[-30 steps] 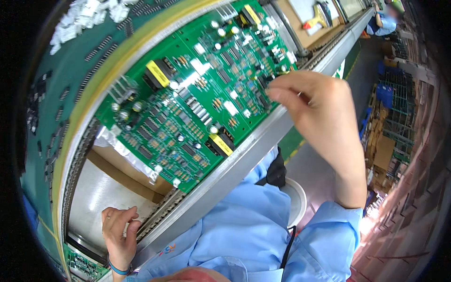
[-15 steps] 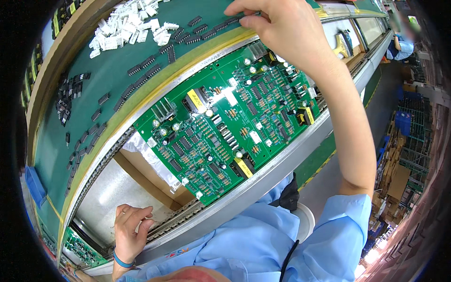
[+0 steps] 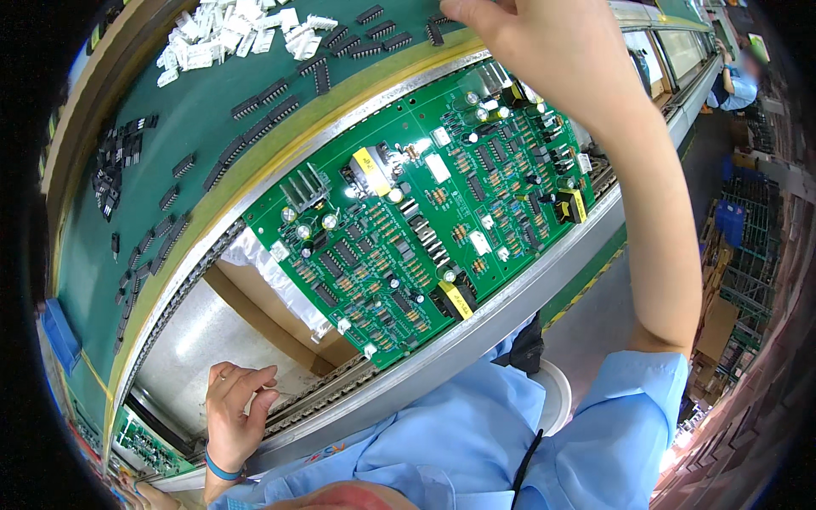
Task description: Manually inserting electronic components into printed circuit boards on an assembly line conveyor.
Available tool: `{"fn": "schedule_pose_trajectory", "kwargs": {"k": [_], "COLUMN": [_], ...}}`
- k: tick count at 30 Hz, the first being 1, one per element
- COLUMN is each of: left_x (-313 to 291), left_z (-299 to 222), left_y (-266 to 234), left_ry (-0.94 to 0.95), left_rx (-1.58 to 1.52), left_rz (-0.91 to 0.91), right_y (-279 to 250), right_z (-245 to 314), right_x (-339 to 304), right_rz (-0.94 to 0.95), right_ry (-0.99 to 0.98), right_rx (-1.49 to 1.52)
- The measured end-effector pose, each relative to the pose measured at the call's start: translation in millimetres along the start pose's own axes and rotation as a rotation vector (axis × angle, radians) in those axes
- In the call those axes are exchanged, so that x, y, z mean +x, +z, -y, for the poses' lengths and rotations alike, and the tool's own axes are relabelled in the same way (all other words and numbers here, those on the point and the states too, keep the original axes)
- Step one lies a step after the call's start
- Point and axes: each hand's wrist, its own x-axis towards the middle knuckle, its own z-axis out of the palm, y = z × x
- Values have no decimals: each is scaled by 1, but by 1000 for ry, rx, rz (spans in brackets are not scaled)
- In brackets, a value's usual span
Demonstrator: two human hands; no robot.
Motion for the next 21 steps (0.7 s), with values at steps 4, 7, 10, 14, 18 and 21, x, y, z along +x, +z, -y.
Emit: {"fn": "schedule_pose_trajectory", "kwargs": {"k": [4,7,10,14,18,21], "left_x": [-3,-4,0,-1,-2,-3], "left_z": [4,4,3,1,-2,-1], "left_y": [-1,-2,-2,-1,0,-2], "left_ry": [-2,-3,45,80,43,64], "left_rx": [-10,-20,-18,-58,-33,-63], "left_rz": [5,13,12,42,38,40], "right_y": [16,27,23,20,36,7], "right_z": [10,4,17,10,9,36], "right_x": [-3,-2,4,-7,-1,-33], "right_rz": [37,69,152,18,-4,14], "right_ry": [423,405,607,439,415,347], "right_rx": [-97,-230,-213,-370,-416,-501]}}
